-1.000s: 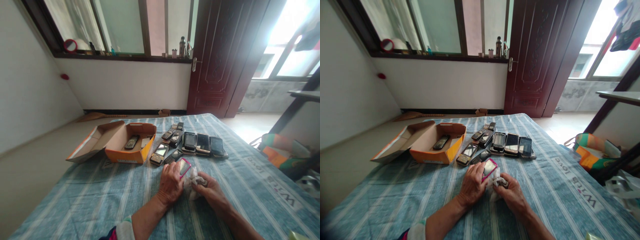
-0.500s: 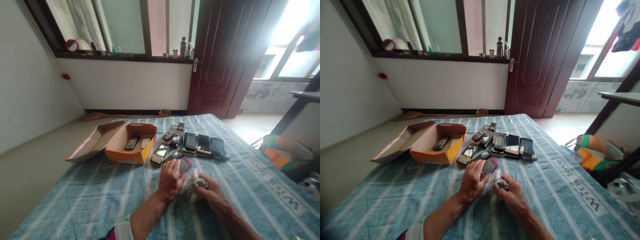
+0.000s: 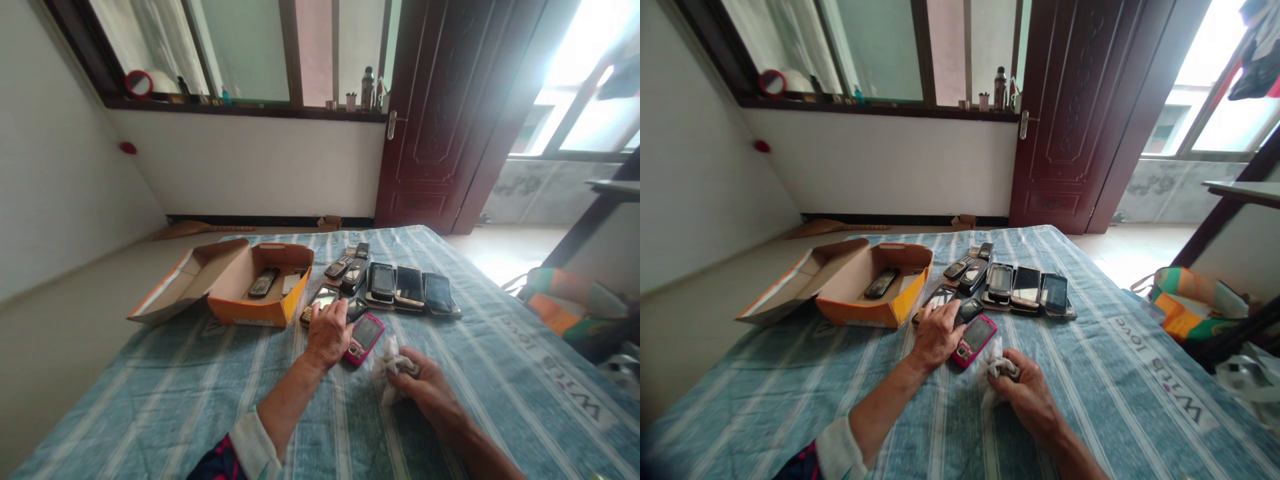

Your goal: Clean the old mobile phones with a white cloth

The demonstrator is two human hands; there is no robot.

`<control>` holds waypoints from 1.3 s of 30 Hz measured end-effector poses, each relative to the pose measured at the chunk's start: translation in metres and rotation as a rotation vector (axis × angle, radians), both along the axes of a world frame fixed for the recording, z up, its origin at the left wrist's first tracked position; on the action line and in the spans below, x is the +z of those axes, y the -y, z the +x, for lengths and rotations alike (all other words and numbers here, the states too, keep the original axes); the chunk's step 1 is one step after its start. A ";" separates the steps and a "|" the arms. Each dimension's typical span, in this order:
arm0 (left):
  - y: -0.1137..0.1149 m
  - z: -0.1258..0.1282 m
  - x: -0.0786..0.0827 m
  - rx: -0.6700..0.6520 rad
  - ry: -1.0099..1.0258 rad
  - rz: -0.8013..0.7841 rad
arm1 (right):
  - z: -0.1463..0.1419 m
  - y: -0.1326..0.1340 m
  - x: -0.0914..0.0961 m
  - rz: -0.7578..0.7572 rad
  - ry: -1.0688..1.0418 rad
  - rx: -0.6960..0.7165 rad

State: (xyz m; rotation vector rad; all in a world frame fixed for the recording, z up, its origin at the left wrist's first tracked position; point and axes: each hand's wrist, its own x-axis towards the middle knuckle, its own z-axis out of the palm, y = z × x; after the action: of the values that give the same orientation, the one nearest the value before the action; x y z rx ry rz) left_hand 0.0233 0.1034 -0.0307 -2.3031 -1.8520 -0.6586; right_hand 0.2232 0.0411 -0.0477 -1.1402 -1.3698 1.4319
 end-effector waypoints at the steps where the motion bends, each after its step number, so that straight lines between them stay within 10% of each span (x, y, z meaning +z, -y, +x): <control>1: 0.000 0.000 0.000 -0.003 -0.003 -0.012 | 0.000 0.000 0.000 -0.002 0.001 -0.001; 39: 0.011 0.003 -0.004 0.080 -0.119 0.008 | 0.000 0.000 -0.001 -0.006 -0.016 0.004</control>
State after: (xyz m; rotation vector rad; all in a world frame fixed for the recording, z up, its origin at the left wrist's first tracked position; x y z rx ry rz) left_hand 0.0267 0.0927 -0.0351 -2.1981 -1.8731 -0.5064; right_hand 0.2228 0.0412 -0.0486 -1.1284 -1.3581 1.4459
